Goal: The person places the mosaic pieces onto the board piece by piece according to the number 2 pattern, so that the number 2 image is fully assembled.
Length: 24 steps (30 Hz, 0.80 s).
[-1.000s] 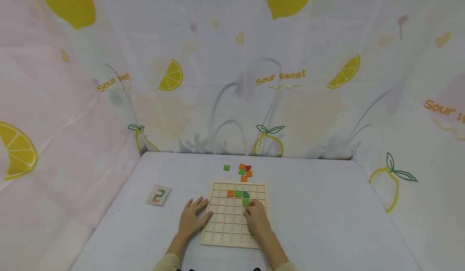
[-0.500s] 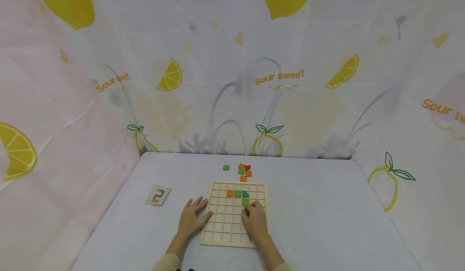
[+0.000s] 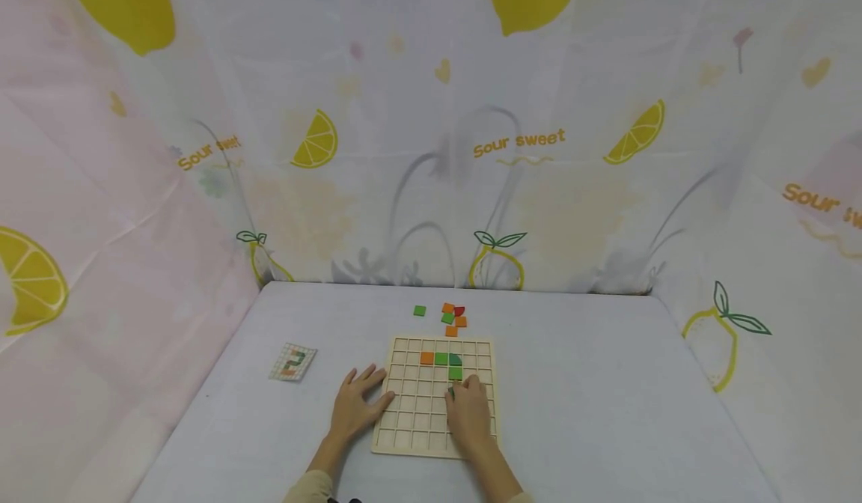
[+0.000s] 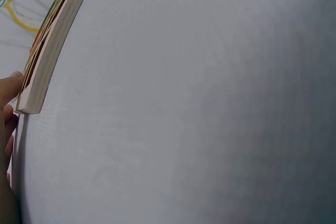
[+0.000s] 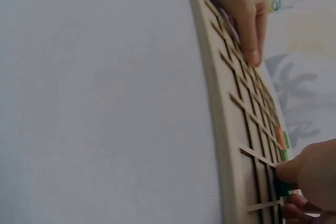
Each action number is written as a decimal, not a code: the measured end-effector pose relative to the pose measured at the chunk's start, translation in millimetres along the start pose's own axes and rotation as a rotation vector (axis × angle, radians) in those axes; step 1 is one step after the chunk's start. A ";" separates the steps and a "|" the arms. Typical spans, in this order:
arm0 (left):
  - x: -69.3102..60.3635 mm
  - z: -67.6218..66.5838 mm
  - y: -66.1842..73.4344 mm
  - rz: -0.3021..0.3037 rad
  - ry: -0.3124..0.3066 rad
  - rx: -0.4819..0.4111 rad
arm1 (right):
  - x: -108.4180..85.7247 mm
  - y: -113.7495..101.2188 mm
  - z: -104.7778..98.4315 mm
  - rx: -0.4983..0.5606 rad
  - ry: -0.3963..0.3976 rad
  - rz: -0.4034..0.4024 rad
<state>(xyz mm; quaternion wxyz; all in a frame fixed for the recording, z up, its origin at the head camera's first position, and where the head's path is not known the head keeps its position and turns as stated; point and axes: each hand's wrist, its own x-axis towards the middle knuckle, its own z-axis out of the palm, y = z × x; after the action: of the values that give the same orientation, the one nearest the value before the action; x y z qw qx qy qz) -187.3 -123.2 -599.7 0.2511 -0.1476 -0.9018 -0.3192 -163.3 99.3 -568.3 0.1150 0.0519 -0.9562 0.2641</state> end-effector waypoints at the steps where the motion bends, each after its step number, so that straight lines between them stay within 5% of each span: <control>1: 0.2 -0.2 0.0 0.001 0.001 0.002 | 0.1 -0.3 -3.3 -0.008 -0.037 -0.022; 6: 0.0 -0.8 -0.4 0.001 0.006 0.006 | 0.4 4.4 -11.7 -0.033 -0.120 -0.127; 16: -0.3 -0.2 0.5 0.009 0.004 0.000 | -4.0 24.9 2.2 0.089 0.084 -0.260; 24: 0.5 -0.5 0.5 0.028 0.022 0.013 | 3.4 31.4 4.3 0.119 0.145 -0.324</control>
<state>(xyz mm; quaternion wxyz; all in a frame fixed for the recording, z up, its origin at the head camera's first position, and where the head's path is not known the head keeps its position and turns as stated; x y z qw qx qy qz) -187.3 -123.1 -598.8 0.2664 -0.1549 -0.8989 -0.3113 -172.4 123.9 -586.5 0.2215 0.1930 -0.9071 0.3015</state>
